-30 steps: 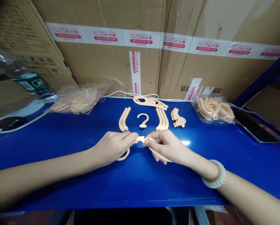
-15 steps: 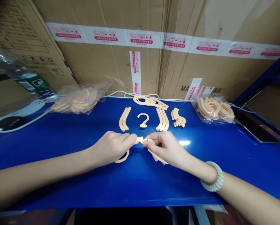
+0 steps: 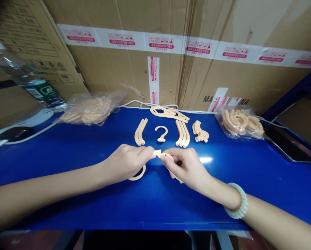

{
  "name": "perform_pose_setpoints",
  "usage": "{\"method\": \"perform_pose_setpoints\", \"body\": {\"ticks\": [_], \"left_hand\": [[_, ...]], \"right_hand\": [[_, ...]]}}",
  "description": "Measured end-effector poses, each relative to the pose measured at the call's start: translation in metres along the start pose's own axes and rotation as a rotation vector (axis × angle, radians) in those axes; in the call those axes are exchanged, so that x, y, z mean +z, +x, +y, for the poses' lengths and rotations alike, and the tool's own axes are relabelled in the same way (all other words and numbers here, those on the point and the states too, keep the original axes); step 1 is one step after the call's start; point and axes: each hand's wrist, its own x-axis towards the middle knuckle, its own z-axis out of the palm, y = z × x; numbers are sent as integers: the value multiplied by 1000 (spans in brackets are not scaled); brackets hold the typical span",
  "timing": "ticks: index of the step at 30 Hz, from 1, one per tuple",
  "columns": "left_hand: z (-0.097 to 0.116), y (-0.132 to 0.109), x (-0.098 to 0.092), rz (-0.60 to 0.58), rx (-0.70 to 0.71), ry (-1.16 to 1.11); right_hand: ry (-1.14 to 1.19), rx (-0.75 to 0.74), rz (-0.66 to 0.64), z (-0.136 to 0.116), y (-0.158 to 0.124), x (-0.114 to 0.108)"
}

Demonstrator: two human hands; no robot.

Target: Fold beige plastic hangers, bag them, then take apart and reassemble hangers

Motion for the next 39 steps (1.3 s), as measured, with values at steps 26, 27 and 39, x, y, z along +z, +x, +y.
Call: {"method": "perform_pose_setpoints", "body": {"ticks": [26, 27, 39], "left_hand": [[1, 12, -1, -50, -864, -1496], [2, 12, 2, -45, -895, -1596], [8, 8, 9, 116, -987, -1757]], "right_hand": [[196, 78, 7, -3, 3, -6], [223, 100, -14, -4, 5, -10], [-268, -267, 450, 19, 23, -108]]}}
